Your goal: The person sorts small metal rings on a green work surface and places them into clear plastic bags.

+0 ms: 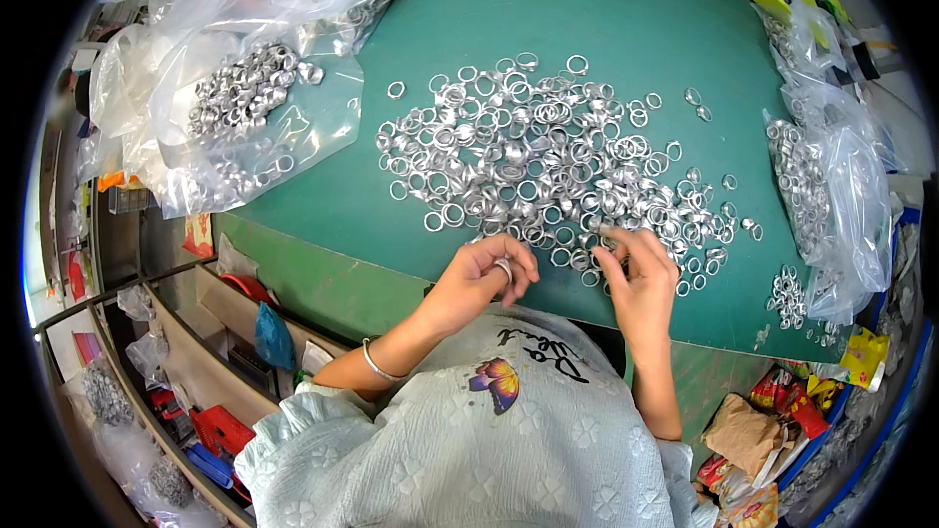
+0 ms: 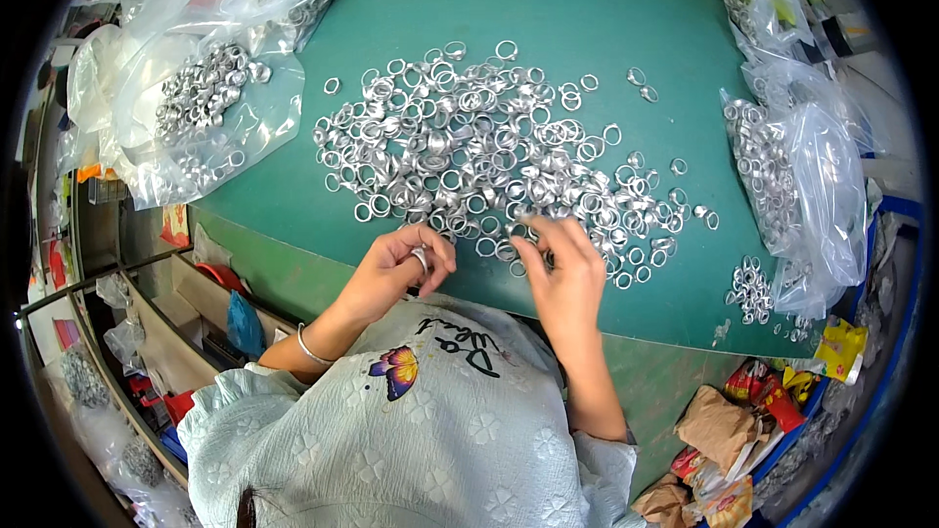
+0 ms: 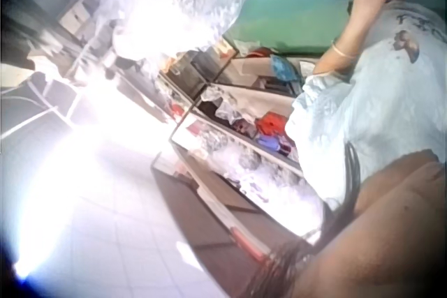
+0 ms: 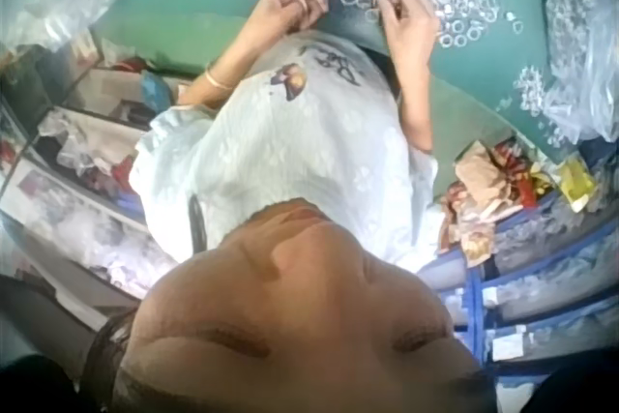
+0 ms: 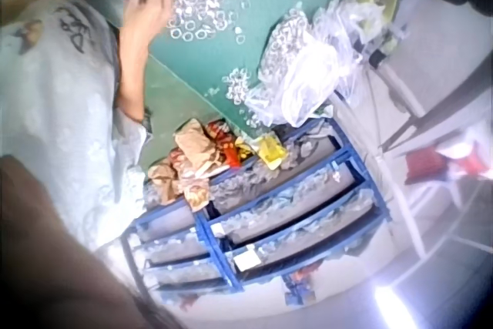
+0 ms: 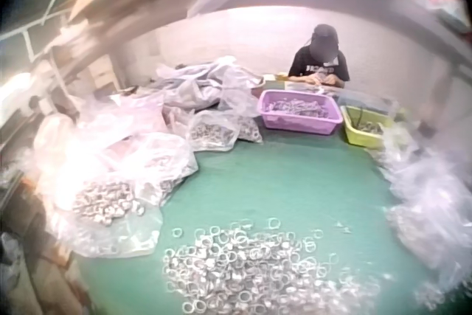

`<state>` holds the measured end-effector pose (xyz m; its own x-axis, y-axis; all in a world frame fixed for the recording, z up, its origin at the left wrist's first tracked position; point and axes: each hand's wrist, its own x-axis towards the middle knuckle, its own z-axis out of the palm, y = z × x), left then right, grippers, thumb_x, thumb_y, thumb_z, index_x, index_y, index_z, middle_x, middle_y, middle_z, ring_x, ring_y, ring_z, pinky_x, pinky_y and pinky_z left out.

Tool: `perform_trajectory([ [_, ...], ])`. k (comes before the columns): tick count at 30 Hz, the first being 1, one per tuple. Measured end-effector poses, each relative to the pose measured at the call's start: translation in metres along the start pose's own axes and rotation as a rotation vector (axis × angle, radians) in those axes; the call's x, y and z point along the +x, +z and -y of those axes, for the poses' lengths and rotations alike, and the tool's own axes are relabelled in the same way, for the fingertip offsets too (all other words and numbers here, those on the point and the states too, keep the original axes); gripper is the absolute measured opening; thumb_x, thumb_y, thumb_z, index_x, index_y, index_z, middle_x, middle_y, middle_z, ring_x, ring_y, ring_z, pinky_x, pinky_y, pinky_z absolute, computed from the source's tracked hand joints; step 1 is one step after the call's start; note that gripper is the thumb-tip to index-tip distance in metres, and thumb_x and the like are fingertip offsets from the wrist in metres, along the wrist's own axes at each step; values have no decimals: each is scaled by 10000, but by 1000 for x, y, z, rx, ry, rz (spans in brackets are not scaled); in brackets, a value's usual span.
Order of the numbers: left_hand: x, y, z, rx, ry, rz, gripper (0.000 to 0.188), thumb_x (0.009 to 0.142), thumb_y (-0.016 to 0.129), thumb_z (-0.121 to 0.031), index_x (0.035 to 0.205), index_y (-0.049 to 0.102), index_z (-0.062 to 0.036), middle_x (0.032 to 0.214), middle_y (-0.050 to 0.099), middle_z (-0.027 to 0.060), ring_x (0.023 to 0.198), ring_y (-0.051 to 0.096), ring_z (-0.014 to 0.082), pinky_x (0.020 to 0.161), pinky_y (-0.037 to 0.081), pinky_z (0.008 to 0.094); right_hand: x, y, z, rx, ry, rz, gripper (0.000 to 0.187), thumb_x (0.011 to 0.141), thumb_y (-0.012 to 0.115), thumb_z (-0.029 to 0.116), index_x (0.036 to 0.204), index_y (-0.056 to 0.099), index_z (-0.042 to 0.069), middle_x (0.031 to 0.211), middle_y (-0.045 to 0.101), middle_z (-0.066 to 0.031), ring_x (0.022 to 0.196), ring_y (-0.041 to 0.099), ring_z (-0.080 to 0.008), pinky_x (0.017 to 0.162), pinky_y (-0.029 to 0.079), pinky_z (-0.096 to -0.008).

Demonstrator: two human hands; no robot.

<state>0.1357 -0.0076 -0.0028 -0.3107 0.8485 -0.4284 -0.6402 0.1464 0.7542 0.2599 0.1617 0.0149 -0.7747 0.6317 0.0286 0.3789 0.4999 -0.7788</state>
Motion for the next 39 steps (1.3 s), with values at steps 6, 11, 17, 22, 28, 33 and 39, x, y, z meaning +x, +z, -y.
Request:
perform_trajectory([
  [6,-6,-4,-5,333,348,-266,219,780,473,85,948,554,-29,994,425,19,773,365,58,648,303,167,30,32,25,-207,-201,-107,185,747,679,116,914,622,60,781,532,-44,531,538,-208,470,395,-327],
  [11,3,-9,-23,802,434,-590,107,806,591,-11,911,611,-16,602,442,-26,509,346,27,454,272,202,59,50,30,-183,-300,-38,149,773,655,160,894,630,77,814,545,-42,522,566,-238,458,423,-347],
  [17,10,-15,-25,750,489,-567,170,793,620,-26,962,604,-22,514,473,83,440,412,114,438,358,258,81,85,38,-425,-305,14,160,780,641,189,840,625,42,839,554,-78,541,579,-265,469,446,-366],
  [22,10,-12,-29,384,408,-410,358,751,661,-4,1096,577,-50,674,508,16,582,455,58,499,396,227,62,49,31,873,409,349,134,894,539,149,849,601,40,689,563,-15,424,387,-20,362,263,-173],
  [28,16,-9,-21,308,504,-195,452,697,700,13,1131,589,-49,749,492,-21,592,413,8,501,325,173,27,44,32,1402,799,564,169,928,472,186,876,553,47,744,548,-12,381,291,-14,323,239,-161],
  [33,15,-8,-29,502,603,-215,390,680,713,-17,1060,633,-55,662,463,-12,561,393,43,488,301,192,22,47,29,1377,808,585,218,945,436,209,962,557,29,751,555,-7,387,288,-13,325,253,-160],
  [39,7,-8,-32,609,654,-267,340,691,712,-39,1019,624,-44,620,434,-17,524,379,51,453,283,194,20,48,40,1225,697,514,262,954,415,243,1028,547,29,740,540,-1,397,274,-12,351,216,-152],
])
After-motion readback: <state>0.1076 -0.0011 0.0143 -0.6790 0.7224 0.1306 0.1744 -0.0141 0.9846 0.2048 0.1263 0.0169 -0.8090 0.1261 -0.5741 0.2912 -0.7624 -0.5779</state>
